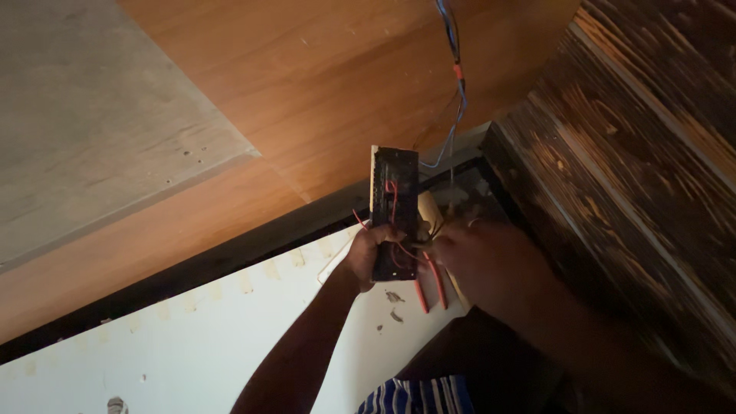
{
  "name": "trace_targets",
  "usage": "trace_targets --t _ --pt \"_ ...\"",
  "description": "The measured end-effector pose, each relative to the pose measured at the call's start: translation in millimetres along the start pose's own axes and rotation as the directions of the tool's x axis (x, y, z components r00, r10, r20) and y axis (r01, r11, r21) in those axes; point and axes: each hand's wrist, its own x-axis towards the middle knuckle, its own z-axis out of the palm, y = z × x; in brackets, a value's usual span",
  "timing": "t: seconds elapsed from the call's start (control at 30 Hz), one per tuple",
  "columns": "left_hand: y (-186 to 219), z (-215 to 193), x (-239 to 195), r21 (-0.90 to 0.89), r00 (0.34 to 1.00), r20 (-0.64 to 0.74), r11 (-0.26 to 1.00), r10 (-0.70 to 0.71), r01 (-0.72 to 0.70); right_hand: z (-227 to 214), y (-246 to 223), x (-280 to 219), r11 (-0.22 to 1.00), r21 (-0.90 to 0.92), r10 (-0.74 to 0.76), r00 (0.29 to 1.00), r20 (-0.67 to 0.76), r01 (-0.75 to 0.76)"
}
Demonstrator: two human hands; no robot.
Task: The person connects wires to an electrical switch panel using a screwdriver and pliers before fitting the panel into a wall opening.
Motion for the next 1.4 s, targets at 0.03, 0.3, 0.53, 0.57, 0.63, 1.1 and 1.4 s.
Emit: trace_targets --t 0.03,0.3,0.53,0.57,0.63,1.1,1.4 --pt "-0.3 -2.9 0.5 0.015 0.999 -0.041 1.0 -0.001 0.002 0.0 1.3 -0.8 0.99 -0.08 -0.118 0.992 -0.048 0.114" --pt "11.4 -8.5 -3.1 0.097 0.992 -0.017 0.988 0.123 -0.121 2.0 -6.5 -1.2 0.973 -0.144 -0.172 0.982 0.077 0.182" --pt "5.1 -3.9 -0.8 0.21 0.986 -0.121 0.973 0.118 -0.091 18.5 -16.3 -10.6 0.995 0.036 0.094 0.991 -0.1 -0.091" --pt "4.5 -4.2 0.2 0.201 0.982 -0.161 0.978 0.098 -0.064 20.2 -18.2 -9.7 0.988 0.064 0.147 0.981 -0.128 -0.14" --pt "2.7 -6.8 0.0 0.192 0.988 -0.106 0.977 0.11 -0.089 21.8 -19.5 -6.2 0.958 0.095 0.264 0.961 0.08 -0.271" --pt "-17.7 -25.4 -30.7 -0.032 0.983 -0.147 0.993 0.11 -0.115 -1.7 -3.1 10.5 0.805 0.322 0.382 0.85 0.364 -0.499" --pt "-67.2 -49.1 -37.1 -0.104 0.886 -0.433 0.968 0.164 -0.23 82.5 28.1 -8.6 0.474 0.777 0.564 0.821 0.093 -0.414"
